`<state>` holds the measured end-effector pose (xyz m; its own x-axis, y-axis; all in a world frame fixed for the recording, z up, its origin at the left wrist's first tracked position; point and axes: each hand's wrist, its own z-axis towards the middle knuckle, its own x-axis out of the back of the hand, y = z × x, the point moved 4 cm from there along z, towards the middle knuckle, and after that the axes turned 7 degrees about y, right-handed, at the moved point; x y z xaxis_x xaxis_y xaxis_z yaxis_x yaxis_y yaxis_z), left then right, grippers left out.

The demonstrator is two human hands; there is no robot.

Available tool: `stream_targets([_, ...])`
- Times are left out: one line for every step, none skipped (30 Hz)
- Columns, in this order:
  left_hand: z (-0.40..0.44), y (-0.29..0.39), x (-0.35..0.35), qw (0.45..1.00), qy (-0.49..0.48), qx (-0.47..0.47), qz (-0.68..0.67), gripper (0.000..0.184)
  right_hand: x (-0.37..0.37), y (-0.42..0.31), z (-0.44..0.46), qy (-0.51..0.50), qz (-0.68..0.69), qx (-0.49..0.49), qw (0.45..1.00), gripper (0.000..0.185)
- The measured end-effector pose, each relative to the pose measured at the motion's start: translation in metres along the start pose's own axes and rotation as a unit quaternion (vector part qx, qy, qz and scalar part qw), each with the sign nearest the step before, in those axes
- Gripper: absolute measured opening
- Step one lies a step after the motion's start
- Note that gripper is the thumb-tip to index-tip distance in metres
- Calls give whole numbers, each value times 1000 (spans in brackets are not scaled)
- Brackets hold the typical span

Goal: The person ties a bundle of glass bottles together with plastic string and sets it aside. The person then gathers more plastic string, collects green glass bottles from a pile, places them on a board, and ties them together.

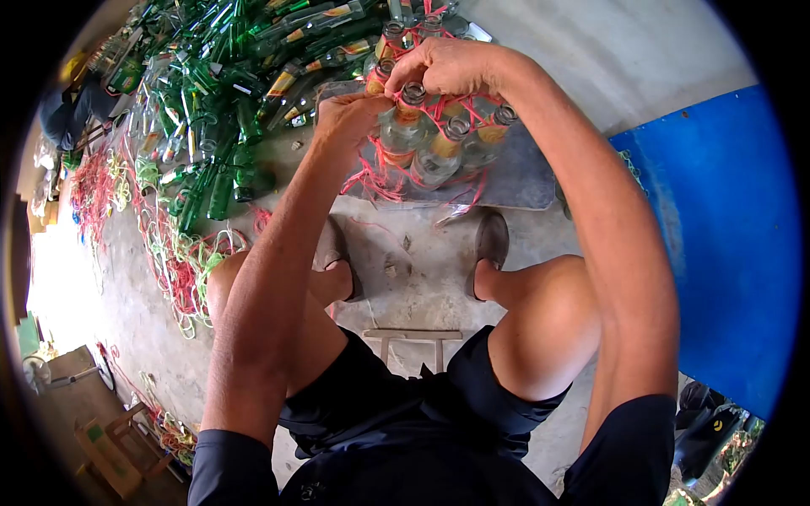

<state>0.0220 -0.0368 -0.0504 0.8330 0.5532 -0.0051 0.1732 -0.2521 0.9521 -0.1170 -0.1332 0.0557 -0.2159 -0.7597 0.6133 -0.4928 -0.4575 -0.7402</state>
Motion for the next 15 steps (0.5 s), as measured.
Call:
stream_targets([7,-8,-2,1000,11,-4,-3,20,1,-3,-2,-7,-9,4,1000,59])
stream_targets([14,-16,-3,1000,23,-8,-7,20,2,-6,-3,-14,-19,8,1000,59])
stream_targets([12,-10,-3,1000,29,-7,7,19,4,-5,-1,-18,-27,13,999,58])
stream_targets([8,-6,-2,999,36,-5,22,19,3,-3,1,-23,-35,18,999,58])
stream_targets([3,-3,-1,998,42,-3,37,20,2,1,3,-27,-43,22,998,58])
stream_targets([0,-2,0,999,40,-10,28,20,1,1,7,-30,-70,60,995,54])
stream_targets([-4,-1,0,999,37,-17,20,20,0,5,8,-26,-94,60,993,53])
stream_targets([-6,1,0,999,34,-25,11,21,1,8,9,-22,-120,59,991,52])
stream_targets([-6,2,-1,999,35,-25,9,21,2,4,8,-17,-145,59,988,51])
stream_targets([-7,3,-2,999,36,-25,6,22,3,1,6,4,-193,60,979,43])
stream_targets([-8,3,-3,999,36,-23,4,22,2,-3,3,20,-229,72,971,39])
stream_targets([-6,1,-4,999,32,-34,-2,22,2,-8,0,37,-265,84,960,36])
stream_targets([-4,0,-5,999,27,-45,-9,23,4,-11,0,55,-301,95,947,33])
stream_targets([-3,-3,-7,998,23,-55,-15,23,4,-10,0,52,-295,104,948,21])
stream_targets([-4,-2,-8,998,21,-59,-21,23,5,-10,-1,57,-312,112,942,19])
